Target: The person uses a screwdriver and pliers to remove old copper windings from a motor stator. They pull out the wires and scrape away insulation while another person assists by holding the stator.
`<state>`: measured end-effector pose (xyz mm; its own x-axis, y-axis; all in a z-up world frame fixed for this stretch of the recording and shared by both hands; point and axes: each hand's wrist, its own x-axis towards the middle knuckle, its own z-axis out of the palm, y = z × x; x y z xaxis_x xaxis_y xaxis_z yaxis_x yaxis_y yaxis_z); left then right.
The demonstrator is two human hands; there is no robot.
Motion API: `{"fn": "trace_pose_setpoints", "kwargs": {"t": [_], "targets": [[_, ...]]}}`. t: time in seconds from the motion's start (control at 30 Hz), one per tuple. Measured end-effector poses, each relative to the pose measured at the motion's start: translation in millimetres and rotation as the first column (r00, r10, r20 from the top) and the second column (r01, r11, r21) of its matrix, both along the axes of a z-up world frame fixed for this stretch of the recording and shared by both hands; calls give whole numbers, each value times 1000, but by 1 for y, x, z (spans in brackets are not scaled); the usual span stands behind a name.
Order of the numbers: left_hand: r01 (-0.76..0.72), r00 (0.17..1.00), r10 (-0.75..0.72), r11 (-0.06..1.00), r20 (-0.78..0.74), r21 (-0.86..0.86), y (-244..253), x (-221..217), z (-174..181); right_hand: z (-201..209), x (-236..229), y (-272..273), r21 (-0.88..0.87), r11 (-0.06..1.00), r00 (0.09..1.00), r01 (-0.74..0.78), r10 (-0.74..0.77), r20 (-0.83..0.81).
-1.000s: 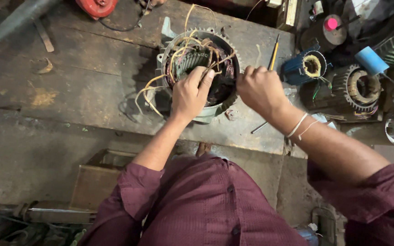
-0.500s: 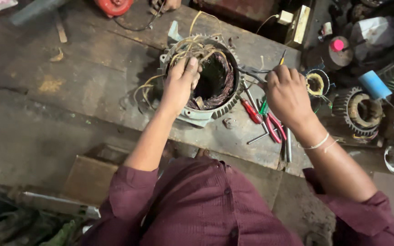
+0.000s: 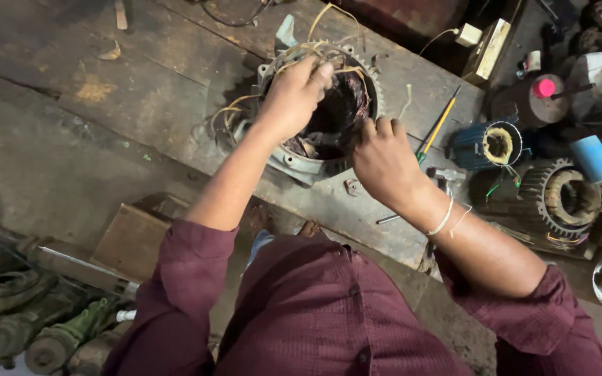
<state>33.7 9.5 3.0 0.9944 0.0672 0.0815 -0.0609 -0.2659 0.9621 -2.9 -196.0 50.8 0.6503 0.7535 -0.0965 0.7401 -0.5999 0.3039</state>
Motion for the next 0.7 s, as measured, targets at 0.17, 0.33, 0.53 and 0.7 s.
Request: {"fn": "trace_pose_setpoints", "kwargs": {"t": [0.17, 0.33, 0.53, 0.7], "targets": [[6, 997, -15, 994, -81, -110, 1, 4, -1, -7, -3, 12, -34, 999, 999, -17, 16, -30], [73, 997, -79, 984, -27, -163, 4, 2, -2, -8, -3, 20, -123, 989, 988, 87, -101, -117], [83, 995, -91, 979, -37, -189, 3, 4, -6, -8, -9, 28, -174, 974, 983, 145, -162, -87], [139, 986, -154, 974, -69, -180, 5, 8, -2, -6, -6, 36, -77, 992, 992, 104, -109, -65]]}}
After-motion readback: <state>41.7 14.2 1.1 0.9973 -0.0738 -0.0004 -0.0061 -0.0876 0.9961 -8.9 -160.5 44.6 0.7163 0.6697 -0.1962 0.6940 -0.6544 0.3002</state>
